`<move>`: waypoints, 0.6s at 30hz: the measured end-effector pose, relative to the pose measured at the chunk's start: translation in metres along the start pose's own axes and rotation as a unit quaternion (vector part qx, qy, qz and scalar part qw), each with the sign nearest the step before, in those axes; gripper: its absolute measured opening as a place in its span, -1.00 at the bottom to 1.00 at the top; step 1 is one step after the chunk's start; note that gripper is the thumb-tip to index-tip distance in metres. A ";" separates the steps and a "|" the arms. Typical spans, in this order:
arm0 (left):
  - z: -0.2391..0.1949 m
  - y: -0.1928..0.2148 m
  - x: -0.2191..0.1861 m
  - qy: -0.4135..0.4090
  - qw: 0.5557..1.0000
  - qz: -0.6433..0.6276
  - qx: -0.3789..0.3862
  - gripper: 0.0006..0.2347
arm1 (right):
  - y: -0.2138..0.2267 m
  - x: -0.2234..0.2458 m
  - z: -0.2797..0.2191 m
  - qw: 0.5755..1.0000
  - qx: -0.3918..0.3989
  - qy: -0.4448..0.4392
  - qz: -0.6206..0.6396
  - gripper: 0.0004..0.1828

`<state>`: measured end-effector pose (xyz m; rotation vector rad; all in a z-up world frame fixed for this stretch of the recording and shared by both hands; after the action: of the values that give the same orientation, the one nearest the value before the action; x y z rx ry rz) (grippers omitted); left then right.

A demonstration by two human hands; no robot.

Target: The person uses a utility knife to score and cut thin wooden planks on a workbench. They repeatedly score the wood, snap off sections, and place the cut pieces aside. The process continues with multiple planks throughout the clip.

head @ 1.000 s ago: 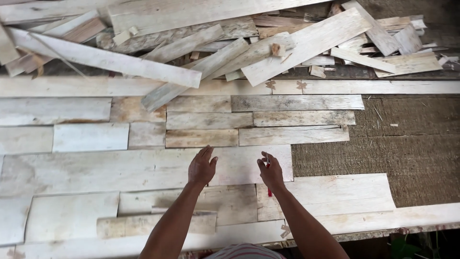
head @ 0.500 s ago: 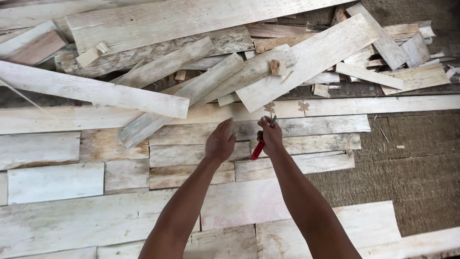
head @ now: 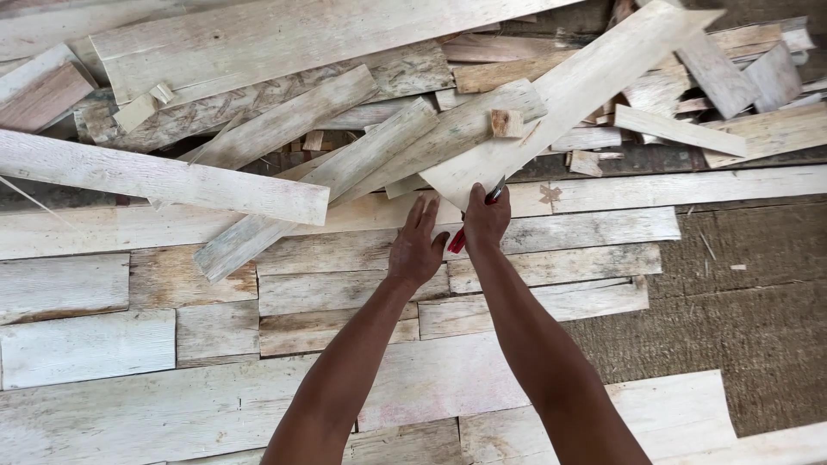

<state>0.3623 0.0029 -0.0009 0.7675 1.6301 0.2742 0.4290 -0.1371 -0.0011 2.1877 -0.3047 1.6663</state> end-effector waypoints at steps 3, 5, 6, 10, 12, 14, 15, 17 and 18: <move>-0.008 -0.006 -0.009 -0.004 1.000 0.006 -0.001 -0.35 | 0.016 0.003 -0.002 0.996 -0.038 0.048 -0.067 -0.72; -0.023 -0.001 -0.030 -0.010 1.000 0.001 0.002 -0.35 | 0.025 0.016 -0.030 0.991 -0.038 0.080 -0.104 -0.67; -0.032 0.000 -0.040 -0.011 1.000 -0.005 0.007 -0.34 | 0.029 0.022 -0.045 0.983 -0.038 0.105 -0.143 -0.62; -0.064 -0.013 -0.052 -0.013 1.000 -0.007 0.025 -0.35 | 0.055 0.020 -0.092 0.967 -0.034 0.179 -0.179 -0.67; -0.080 -0.030 -0.042 -0.078 0.995 0.022 -0.059 -0.28 | 0.065 0.022 -0.122 0.952 -0.017 0.234 -0.198 -0.68; -0.099 -0.043 -0.034 -0.109 0.986 0.059 -0.108 -0.31 | 0.077 0.023 -0.159 0.949 0.000 0.242 -0.204 -0.68; -0.111 -0.048 -0.029 -0.135 0.974 0.095 -0.158 -0.34 | 0.081 0.023 -0.178 0.945 0.021 0.248 -0.211 -0.67; -0.140 -0.050 -0.024 -0.135 0.975 0.079 -0.161 -0.42 | 0.086 0.017 -0.215 0.943 0.045 0.259 -0.203 -0.65; -0.156 -0.052 -0.020 -0.132 0.976 0.062 -0.163 -0.51 | 0.088 0.012 -0.234 0.941 0.070 0.267 -0.196 -0.64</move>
<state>0.1989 -0.0113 0.0197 0.6247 1.2481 0.4939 0.1922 -0.1188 0.0790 1.6394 0.3826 1.9871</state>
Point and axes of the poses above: each hand's wrist, its own z-axis towards the middle knuckle, its own y-axis out of the back of the hand, x = y × z, the point moved 2 cm from there along z, towards the middle knuckle, and after that the axes turned 12 degrees about x, right-handed, at the moved point
